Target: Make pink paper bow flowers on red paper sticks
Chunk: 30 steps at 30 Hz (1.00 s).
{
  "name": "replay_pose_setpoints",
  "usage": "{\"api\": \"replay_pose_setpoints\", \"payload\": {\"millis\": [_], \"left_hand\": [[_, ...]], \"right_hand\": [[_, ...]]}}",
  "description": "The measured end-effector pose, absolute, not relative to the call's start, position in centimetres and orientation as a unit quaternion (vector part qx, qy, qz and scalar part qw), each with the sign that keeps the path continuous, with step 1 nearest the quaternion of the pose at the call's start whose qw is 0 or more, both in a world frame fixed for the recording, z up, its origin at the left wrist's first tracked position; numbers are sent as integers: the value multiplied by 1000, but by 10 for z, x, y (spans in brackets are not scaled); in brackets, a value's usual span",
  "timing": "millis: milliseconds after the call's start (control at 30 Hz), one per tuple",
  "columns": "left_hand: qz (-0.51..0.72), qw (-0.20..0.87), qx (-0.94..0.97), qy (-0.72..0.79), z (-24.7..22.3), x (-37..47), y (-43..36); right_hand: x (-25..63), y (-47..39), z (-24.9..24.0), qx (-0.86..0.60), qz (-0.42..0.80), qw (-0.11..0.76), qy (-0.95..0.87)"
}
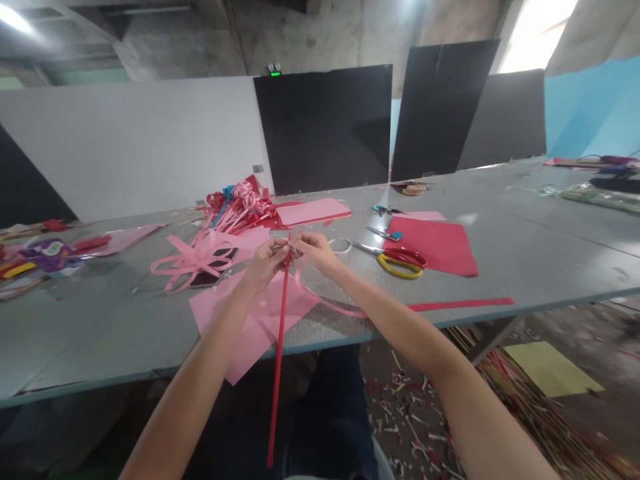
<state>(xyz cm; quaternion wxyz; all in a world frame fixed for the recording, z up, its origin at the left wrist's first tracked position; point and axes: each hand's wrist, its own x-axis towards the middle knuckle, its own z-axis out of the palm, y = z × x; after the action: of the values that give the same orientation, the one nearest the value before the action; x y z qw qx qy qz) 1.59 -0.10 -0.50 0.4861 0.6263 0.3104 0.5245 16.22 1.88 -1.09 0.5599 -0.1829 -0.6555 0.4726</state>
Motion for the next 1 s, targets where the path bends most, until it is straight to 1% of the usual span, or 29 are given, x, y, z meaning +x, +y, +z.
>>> {"api": "replay_pose_setpoints", "payload": {"millis": [233,533,700,1000], "left_hand": [[545,470,622,308,-5,16,-1],[548,455,626,317,-5,15,-1],[543,458,623,327,-6,15,1],[546,450,630,320,-4,18,-2]], "right_hand": [[161,14,-8,-172,480,551,-661],[160,16,-9,-214,451,567,-656],[160,18,-10,-225,444,557,-664],[163,21,-9,-250,378,554,-698]]}}
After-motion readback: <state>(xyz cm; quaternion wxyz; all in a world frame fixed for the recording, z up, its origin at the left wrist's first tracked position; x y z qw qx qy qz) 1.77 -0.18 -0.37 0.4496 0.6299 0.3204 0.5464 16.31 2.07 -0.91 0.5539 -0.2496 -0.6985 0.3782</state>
